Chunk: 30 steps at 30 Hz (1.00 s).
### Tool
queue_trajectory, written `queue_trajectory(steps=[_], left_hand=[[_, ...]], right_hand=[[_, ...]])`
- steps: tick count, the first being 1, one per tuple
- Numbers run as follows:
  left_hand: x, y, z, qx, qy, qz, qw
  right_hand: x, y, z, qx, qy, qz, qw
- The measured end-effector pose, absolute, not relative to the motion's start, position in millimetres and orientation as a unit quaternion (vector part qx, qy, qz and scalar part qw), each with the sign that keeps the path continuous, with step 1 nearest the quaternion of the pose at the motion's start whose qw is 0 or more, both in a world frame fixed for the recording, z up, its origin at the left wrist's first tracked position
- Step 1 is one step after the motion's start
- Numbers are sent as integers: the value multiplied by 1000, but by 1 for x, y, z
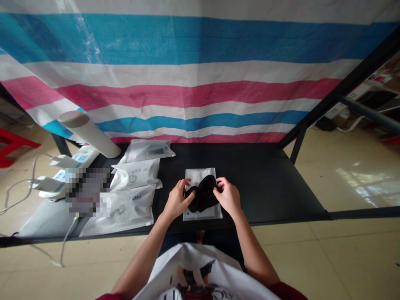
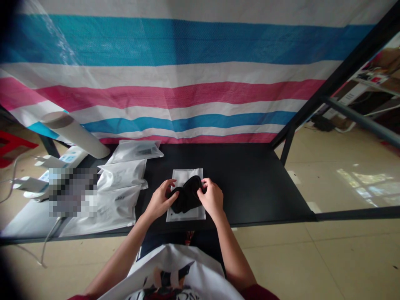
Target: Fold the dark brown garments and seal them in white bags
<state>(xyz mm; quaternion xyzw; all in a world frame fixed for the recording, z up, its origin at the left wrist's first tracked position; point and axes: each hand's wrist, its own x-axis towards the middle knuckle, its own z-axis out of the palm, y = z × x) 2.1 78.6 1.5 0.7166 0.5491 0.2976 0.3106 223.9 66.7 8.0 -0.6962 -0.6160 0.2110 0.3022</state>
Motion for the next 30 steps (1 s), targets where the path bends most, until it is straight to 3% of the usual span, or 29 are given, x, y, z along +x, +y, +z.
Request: queue_trajectory(steps=[4, 8, 13, 18, 26, 30], left_hand=[[-14, 93, 0, 664, 528, 338, 408], [-25, 106, -5, 649, 552, 417, 316], [-22, 99, -4, 696, 558, 378, 247], [-19, 88, -6, 755, 541, 310, 201], [-17, 102, -12, 764, 550, 254, 223], [-13, 109, -1, 737, 578, 287, 202]], right_hand=[[250, 68, -2, -678, -564, 282, 378], [273, 68, -14, -671, -528, 324, 408], [285, 66, -20, -685, -569, 284, 355], [279, 63, -14, -665, -567, 248, 418], [277, 73, -22, -702, -594, 212, 330], [279, 86, -19, -680, -583, 198, 399]])
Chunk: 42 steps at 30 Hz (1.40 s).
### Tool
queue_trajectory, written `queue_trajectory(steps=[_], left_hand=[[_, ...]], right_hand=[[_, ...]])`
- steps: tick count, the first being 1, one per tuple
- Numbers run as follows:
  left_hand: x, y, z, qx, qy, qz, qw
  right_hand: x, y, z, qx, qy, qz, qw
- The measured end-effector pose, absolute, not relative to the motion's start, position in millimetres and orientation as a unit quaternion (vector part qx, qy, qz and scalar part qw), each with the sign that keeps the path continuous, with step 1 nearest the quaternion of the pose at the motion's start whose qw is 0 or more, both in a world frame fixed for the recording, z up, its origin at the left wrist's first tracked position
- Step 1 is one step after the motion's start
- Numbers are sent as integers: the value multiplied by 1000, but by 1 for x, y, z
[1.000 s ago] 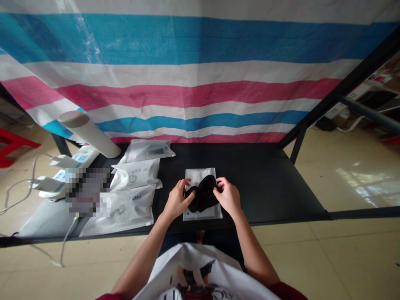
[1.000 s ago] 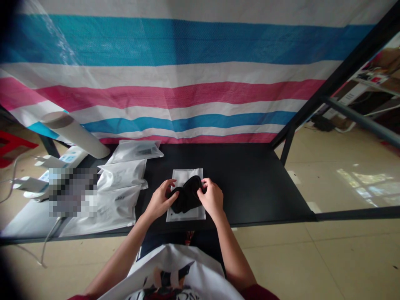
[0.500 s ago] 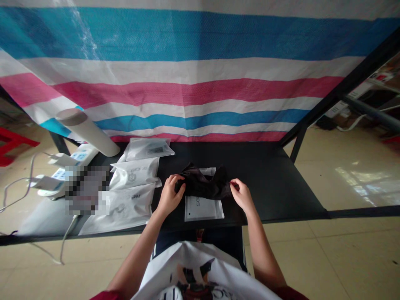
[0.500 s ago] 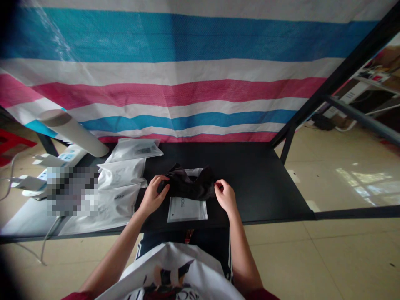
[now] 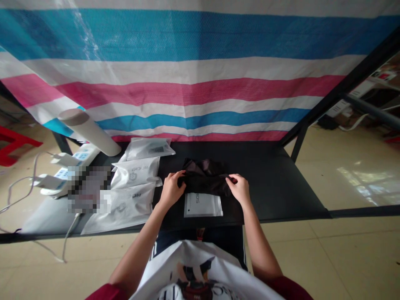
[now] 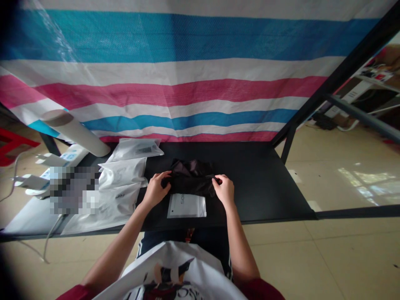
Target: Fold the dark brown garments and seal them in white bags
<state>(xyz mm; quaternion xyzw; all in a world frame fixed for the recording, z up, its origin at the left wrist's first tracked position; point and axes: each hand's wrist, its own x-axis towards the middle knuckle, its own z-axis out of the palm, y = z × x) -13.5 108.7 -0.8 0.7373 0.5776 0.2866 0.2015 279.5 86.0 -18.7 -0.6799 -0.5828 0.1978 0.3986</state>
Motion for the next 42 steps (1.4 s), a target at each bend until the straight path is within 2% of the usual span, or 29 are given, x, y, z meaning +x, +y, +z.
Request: queue_trajectory(steps=[3, 7, 11, 14, 17, 19, 21, 24, 26, 28, 32, 35, 42], left_hand=[[-14, 101, 13, 724, 548, 356, 220], [-15, 83, 26, 707, 495, 378, 336], [0, 74, 25, 707, 557, 344, 265], [23, 73, 13, 752, 554, 292, 205], [40, 73, -1, 768, 532, 277, 226], [39, 75, -8, 728, 540, 335, 259], [27, 77, -10, 625, 582, 459, 243], [0, 74, -5, 462, 629, 610, 134], [-13, 67, 1, 455, 627, 627, 82], [-15, 58, 8, 532, 605, 586, 82], [2, 42, 12, 724, 553, 380, 160], [12, 41, 4, 782, 542, 269, 148], [-4, 62, -16, 803, 554, 206, 77]], right_hand=[[282, 87, -10, -617, -542, 287, 493], [286, 77, -5, -562, -441, 426, 555], [281, 73, -5, -574, -405, 436, 563], [266, 73, -7, -587, -471, 396, 527], [251, 72, -12, -596, -570, 357, 438], [249, 72, -16, -618, -611, 306, 389], [254, 72, -18, -642, -624, 255, 364], [269, 71, -13, -676, -616, 212, 344], [275, 70, -8, -692, -616, 186, 328], [276, 69, -6, -693, -627, 166, 315], [263, 65, -17, -664, -674, 143, 291], [252, 63, -33, -655, -699, 118, 261], [241, 63, -42, -663, -708, 95, 224]])
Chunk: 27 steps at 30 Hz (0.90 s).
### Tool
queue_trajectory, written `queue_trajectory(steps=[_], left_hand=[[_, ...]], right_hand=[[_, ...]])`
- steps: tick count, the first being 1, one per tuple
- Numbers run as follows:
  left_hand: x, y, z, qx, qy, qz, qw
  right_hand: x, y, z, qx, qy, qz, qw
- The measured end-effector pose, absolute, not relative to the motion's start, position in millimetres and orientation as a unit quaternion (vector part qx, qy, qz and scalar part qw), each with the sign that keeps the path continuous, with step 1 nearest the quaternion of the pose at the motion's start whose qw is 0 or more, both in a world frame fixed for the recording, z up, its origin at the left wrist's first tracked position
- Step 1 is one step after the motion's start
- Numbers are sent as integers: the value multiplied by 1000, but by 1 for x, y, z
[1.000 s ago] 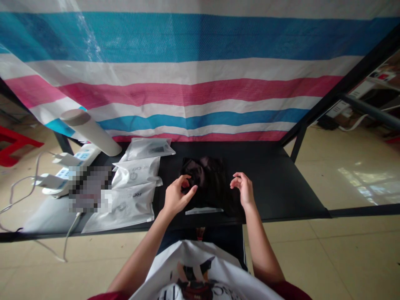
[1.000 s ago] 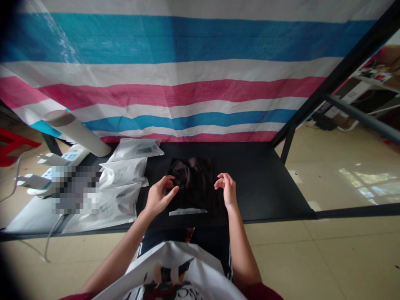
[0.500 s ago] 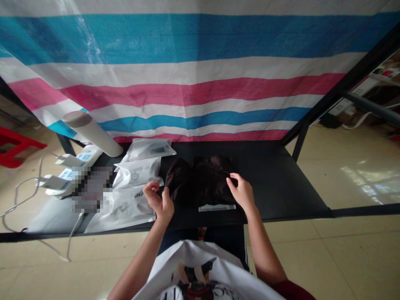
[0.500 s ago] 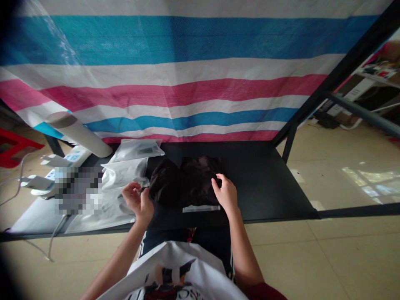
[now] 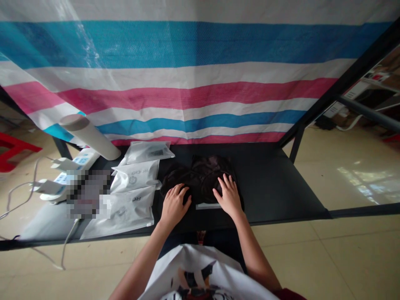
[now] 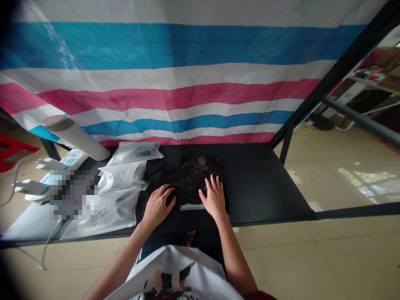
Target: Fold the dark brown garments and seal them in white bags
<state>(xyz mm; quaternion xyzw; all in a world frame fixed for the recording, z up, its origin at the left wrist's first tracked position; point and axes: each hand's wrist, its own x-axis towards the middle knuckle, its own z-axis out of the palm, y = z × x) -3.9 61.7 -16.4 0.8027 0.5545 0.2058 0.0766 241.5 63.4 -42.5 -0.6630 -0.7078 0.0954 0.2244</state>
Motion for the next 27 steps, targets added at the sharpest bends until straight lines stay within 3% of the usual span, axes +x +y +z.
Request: queue_trajectory(steps=[8, 19, 27], left_hand=[[-8, 59, -28, 796, 563, 212, 64], [-24, 58, -32, 810, 538, 219, 87], [-22, 56, -31, 806, 537, 238, 80]], right_hand=[[266, 61, -38, -635, -706, 127, 286], [292, 43, -44, -627, -601, 168, 467], [294, 45, -49, -672, -549, 140, 476]])
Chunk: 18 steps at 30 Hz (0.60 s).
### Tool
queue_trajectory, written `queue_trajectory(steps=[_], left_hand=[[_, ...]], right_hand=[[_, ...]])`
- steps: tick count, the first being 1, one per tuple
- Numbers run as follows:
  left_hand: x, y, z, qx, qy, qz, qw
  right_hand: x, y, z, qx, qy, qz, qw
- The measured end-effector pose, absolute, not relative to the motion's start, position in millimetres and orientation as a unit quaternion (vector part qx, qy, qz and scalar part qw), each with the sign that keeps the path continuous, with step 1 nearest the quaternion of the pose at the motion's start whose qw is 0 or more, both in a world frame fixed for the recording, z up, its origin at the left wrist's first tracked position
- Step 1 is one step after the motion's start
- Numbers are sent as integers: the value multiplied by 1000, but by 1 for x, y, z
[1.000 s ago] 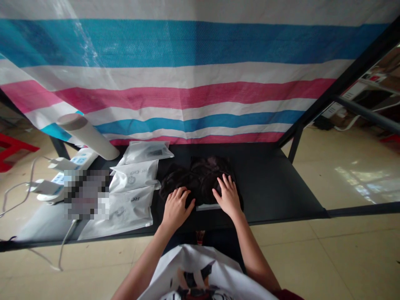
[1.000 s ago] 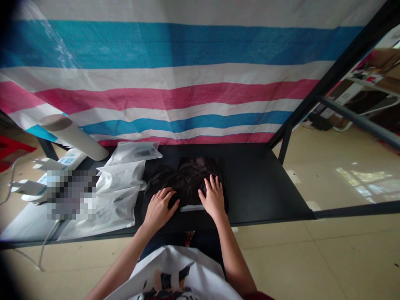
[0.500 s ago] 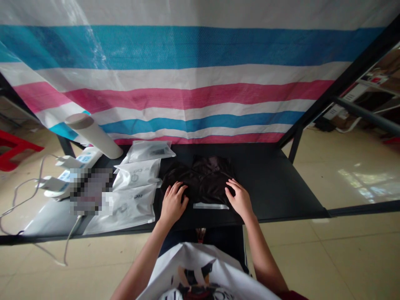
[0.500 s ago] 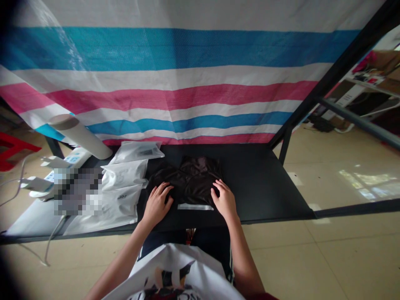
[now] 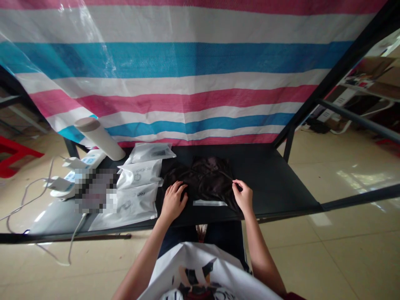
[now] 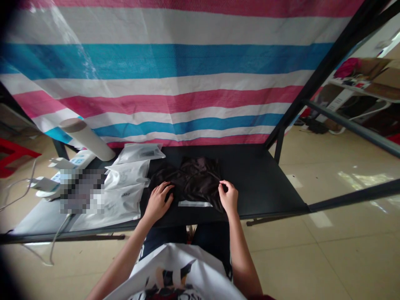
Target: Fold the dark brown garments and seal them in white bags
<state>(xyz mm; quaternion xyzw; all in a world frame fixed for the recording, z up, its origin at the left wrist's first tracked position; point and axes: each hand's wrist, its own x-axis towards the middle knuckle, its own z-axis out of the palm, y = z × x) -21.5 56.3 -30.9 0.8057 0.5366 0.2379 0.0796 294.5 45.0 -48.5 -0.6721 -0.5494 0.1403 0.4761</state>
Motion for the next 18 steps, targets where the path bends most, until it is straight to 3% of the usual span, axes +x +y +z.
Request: queue_trajectory(steps=[5, 12, 18], left_hand=[[-21, 56, -29, 805, 533, 248, 79], [-30, 35, -27, 679, 609, 407, 47], [-35, -3, -38, 684, 645, 334, 69]], right_hand=[[293, 45, -48, -648, -595, 109, 462], [294, 46, -52, -631, -609, 93, 472], [296, 47, -53, -636, -607, 100, 465]])
